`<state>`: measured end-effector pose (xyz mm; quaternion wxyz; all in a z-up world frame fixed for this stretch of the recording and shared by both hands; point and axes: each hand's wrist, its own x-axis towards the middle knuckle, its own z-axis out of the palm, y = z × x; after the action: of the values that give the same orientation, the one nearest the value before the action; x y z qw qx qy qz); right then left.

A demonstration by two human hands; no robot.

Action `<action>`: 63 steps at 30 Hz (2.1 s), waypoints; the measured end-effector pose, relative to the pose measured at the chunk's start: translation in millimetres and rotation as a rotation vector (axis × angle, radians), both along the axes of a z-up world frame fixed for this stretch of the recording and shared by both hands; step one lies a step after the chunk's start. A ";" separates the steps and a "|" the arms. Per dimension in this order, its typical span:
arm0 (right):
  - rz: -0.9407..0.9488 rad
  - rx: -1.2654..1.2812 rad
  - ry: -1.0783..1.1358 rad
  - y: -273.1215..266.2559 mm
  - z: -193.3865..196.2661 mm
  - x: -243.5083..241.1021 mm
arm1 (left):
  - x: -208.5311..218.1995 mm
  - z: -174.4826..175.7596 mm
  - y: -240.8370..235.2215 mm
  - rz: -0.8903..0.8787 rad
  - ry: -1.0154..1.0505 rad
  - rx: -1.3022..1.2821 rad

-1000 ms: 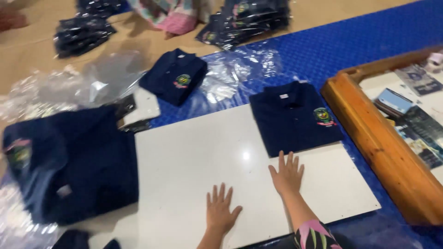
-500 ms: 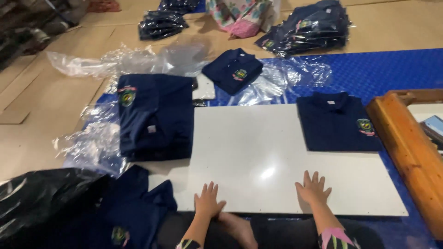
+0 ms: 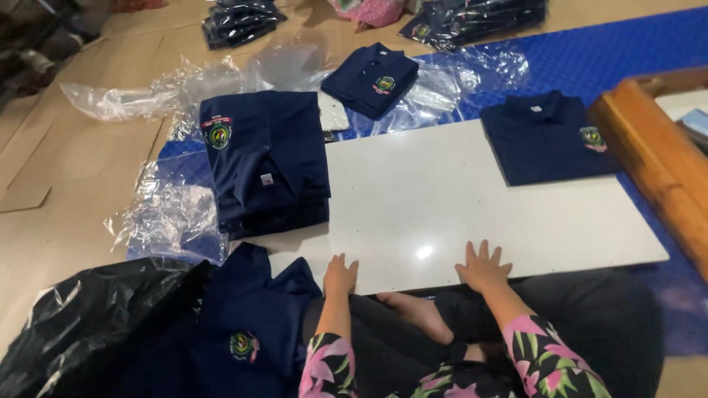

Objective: Folding navy blue polo shirts using a white rectangular template board on the floor for packaging.

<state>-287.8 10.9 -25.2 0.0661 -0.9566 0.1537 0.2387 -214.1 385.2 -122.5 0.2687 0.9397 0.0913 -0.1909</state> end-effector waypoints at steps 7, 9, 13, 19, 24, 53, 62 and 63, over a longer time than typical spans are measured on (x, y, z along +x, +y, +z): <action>-0.071 -0.009 -0.003 11.3 -30.1 26.1 | -19.8 70.5 -13.1 0.061 0.010 -0.010; -0.109 -0.018 0.019 14.5 -42.9 45.7 | -21.2 73.6 -10.0 0.201 0.048 -0.028; -0.150 0.023 0.023 52.2 14.1 56.8 | -10.5 52.0 -1.7 0.250 0.061 -0.029; 0.055 0.021 -0.177 127.2 35.2 73.2 | -10.5 43.1 -3.1 0.322 0.021 -0.104; 0.027 0.052 -0.082 145.1 42.9 56.6 | -15.9 46.9 1.4 0.344 -0.040 -0.189; 0.132 0.022 0.081 56.5 10.9 -10.4 | -9.5 -35.8 9.6 0.207 -0.112 -0.004; 0.277 0.040 -0.036 24.7 -45.9 -2.7 | -65.0 17.3 -9.5 -0.118 -0.738 0.094; 0.293 0.030 -0.051 24.8 -41.5 4.2 | -63.8 26.1 -6.5 -0.177 -0.728 0.103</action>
<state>-283.6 35.7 -66.7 0.0489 -0.9734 0.0071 0.2237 -277.9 378.7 -96.5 0.2185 0.9625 -0.0823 0.1380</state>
